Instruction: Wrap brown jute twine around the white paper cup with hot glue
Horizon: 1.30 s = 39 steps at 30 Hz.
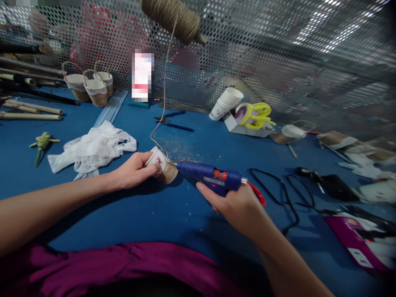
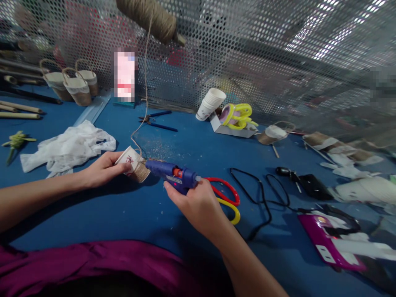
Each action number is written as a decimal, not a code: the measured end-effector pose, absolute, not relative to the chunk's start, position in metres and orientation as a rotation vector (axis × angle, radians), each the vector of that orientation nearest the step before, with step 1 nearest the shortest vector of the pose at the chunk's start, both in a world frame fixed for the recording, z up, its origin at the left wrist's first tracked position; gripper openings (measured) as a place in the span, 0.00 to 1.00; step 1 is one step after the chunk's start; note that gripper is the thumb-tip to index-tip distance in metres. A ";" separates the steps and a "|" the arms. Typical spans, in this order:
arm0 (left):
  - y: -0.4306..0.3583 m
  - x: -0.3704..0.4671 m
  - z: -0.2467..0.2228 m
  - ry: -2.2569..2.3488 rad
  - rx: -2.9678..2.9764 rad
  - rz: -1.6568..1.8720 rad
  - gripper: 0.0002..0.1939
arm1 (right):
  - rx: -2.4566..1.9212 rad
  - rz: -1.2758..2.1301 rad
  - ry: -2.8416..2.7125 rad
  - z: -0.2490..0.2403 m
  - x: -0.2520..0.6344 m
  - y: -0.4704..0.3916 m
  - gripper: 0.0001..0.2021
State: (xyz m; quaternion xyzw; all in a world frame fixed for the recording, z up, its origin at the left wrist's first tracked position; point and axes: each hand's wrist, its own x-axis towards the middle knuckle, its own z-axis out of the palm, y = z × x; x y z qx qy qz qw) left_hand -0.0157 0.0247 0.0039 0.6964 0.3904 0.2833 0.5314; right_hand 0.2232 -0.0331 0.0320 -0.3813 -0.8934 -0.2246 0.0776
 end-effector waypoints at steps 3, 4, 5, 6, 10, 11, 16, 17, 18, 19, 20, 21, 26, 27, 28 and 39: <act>0.024 -0.016 0.004 0.915 1.655 0.678 0.10 | -1.050 -0.706 -2.706 0.038 0.223 -0.037 0.17; 0.025 -0.016 0.004 0.911 1.654 0.682 0.10 | -1.016 -0.705 -2.722 0.040 0.224 -0.037 0.16; 0.025 -0.016 0.003 0.907 1.653 0.684 0.10 | -0.994 -0.701 -2.732 0.042 0.224 -0.037 0.16; 0.025 -0.016 0.003 0.903 1.651 0.685 0.10 | -0.992 -0.693 -2.734 0.043 0.225 -0.036 0.17; 0.026 -0.016 0.002 0.882 1.680 0.687 0.10 | -1.015 -0.599 -2.721 0.039 0.229 -0.030 0.19; 0.026 -0.016 0.002 0.877 1.699 0.691 0.10 | -1.024 -0.532 -2.721 0.036 0.229 -0.028 0.19; 0.025 -0.018 0.003 0.866 1.784 0.709 0.10 | -1.240 -0.241 -2.653 0.030 0.224 -0.025 0.17; 0.025 -0.018 0.003 0.861 1.787 0.710 0.10 | -1.281 -0.225 -2.637 0.031 0.223 -0.025 0.16; 0.025 -0.018 0.003 0.854 1.788 0.709 0.09 | -1.302 -0.220 -2.631 0.032 0.222 -0.026 0.16; 0.025 -0.018 0.003 0.848 1.791 0.711 0.09 | -1.313 -0.209 -2.635 0.034 0.221 -0.027 0.16; 0.025 -0.019 0.002 0.841 1.794 0.714 0.09 | -1.305 -0.214 -2.646 0.036 0.222 -0.028 0.16; 0.026 -0.019 0.002 0.834 1.798 0.718 0.08 | -1.271 -0.244 -2.663 0.038 0.223 -0.030 0.17; 0.026 -0.020 0.000 0.817 1.828 0.731 0.10 | -1.116 -0.385 -2.673 0.039 0.229 -0.032 0.19; 0.026 -0.020 0.000 0.814 1.834 0.733 0.10 | -1.156 -0.340 -2.654 0.038 0.229 -0.032 0.18; 0.026 -0.020 0.001 0.809 1.840 0.737 0.10 | -1.213 -0.279 -2.629 0.036 0.229 -0.031 0.16; 0.027 -0.019 0.001 0.814 1.803 0.718 0.10 | -1.322 -0.225 -2.581 0.035 0.224 -0.033 0.14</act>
